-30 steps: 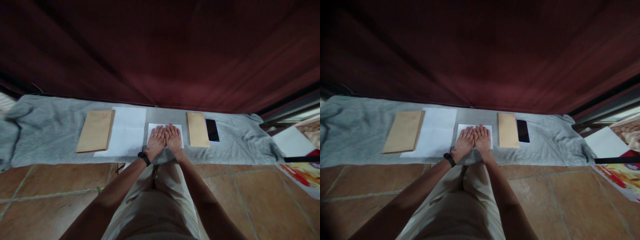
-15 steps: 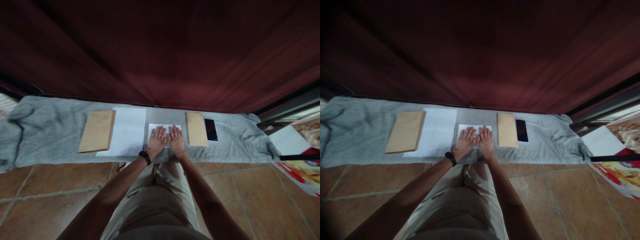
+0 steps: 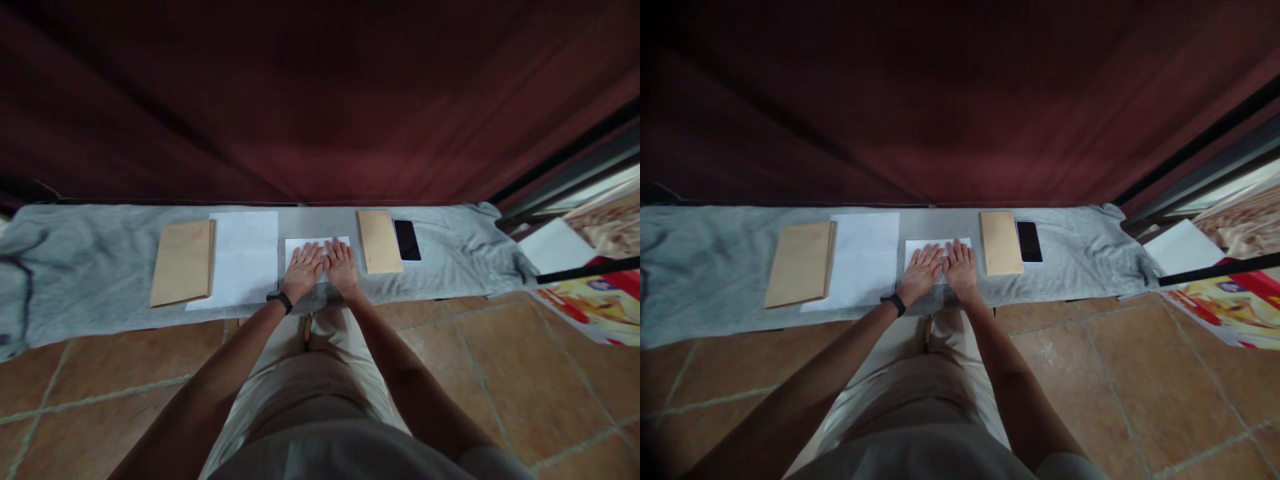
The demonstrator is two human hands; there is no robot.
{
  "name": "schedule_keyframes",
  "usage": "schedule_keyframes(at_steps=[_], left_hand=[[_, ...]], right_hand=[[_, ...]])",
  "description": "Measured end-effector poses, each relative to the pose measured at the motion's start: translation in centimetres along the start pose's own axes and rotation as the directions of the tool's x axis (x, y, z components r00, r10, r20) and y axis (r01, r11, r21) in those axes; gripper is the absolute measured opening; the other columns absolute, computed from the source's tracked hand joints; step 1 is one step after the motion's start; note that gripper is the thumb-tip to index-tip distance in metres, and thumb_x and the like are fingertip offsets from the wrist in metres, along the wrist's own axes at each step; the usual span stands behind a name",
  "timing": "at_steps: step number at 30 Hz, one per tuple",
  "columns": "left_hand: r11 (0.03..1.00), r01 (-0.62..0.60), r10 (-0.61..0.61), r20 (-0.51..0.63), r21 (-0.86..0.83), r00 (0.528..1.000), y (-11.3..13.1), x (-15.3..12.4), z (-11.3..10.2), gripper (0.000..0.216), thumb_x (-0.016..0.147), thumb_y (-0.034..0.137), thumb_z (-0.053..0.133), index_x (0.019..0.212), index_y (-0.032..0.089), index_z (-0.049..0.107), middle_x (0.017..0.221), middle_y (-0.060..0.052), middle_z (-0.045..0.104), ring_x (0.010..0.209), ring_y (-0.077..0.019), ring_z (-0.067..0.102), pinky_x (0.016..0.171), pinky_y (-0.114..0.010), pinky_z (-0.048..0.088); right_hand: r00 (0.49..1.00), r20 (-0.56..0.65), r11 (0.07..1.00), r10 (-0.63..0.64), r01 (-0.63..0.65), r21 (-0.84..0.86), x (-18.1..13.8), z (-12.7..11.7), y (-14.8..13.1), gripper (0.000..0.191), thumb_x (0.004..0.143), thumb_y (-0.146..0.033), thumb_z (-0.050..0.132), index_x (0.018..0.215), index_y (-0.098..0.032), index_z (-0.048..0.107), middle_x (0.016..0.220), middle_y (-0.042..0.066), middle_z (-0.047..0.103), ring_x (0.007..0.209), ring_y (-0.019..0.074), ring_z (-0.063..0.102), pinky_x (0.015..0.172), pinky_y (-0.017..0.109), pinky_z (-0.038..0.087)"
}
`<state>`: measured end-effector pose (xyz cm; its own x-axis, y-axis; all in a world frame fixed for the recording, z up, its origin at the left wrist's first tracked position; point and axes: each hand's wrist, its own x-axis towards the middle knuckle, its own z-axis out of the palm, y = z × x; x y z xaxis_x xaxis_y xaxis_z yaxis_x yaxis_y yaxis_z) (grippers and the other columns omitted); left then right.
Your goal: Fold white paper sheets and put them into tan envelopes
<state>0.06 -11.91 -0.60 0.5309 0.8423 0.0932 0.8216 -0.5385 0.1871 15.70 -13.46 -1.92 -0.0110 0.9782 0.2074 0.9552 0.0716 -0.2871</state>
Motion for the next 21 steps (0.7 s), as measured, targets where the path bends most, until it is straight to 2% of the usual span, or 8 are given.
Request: schedule_keyframes(at_steps=[3,13,17,21], left_hand=[[1.0,0.0,0.0,-0.008,-0.004,1.0,-0.2,0.0,0.1,0.056,0.106,0.037,0.026,0.158,0.019,0.038,0.166,-0.004,0.033,0.157,-0.0247,0.02,0.129,-0.05,0.014],[0.993,0.114,-0.115,-0.07,-0.019,0.991,-2.4,0.1,0.0,0.057,0.105,0.036,0.026,0.158,0.017,0.038,0.165,-0.006,0.036,0.156,-0.026,0.023,0.128,-0.051,0.018],[0.99,0.142,-0.141,-0.08,-0.003,0.987,-1.6,0.3,-0.1,0.058,0.105,0.035,0.028,0.157,0.011,0.038,0.165,-0.011,0.035,0.156,-0.0286,0.023,0.128,-0.052,0.019],[0.999,0.049,-0.05,-0.019,-0.011,0.999,-0.2,0.1,-0.1,0.056,0.105,0.031,0.027,0.157,0.014,0.038,0.166,-0.008,0.034,0.157,-0.026,0.02,0.129,-0.05,0.019]], right_hand=[[1.0,-0.006,1.0,0.003,-0.003,-0.004,0.0,0.0,0.0,0.052,0.107,-0.036,0.041,0.155,-0.019,0.043,0.164,0.012,0.035,0.151,0.0298,0.034,0.124,0.051,0.024],[0.999,-0.032,1.0,0.016,-0.015,0.02,0.0,0.0,-0.1,0.051,0.107,-0.037,0.039,0.155,-0.018,0.045,0.164,0.012,0.037,0.15,0.0291,0.036,0.124,0.05,0.025],[1.0,-0.019,0.999,0.013,-0.013,0.032,0.0,0.2,0.0,0.052,0.107,-0.039,0.04,0.155,-0.018,0.044,0.164,0.011,0.036,0.151,0.0286,0.035,0.125,0.051,0.024],[1.0,-0.004,0.999,0.009,-0.008,0.046,0.1,0.2,0.2,0.052,0.107,-0.038,0.04,0.154,-0.018,0.045,0.164,0.012,0.035,0.152,0.029,0.033,0.125,0.052,0.023]])
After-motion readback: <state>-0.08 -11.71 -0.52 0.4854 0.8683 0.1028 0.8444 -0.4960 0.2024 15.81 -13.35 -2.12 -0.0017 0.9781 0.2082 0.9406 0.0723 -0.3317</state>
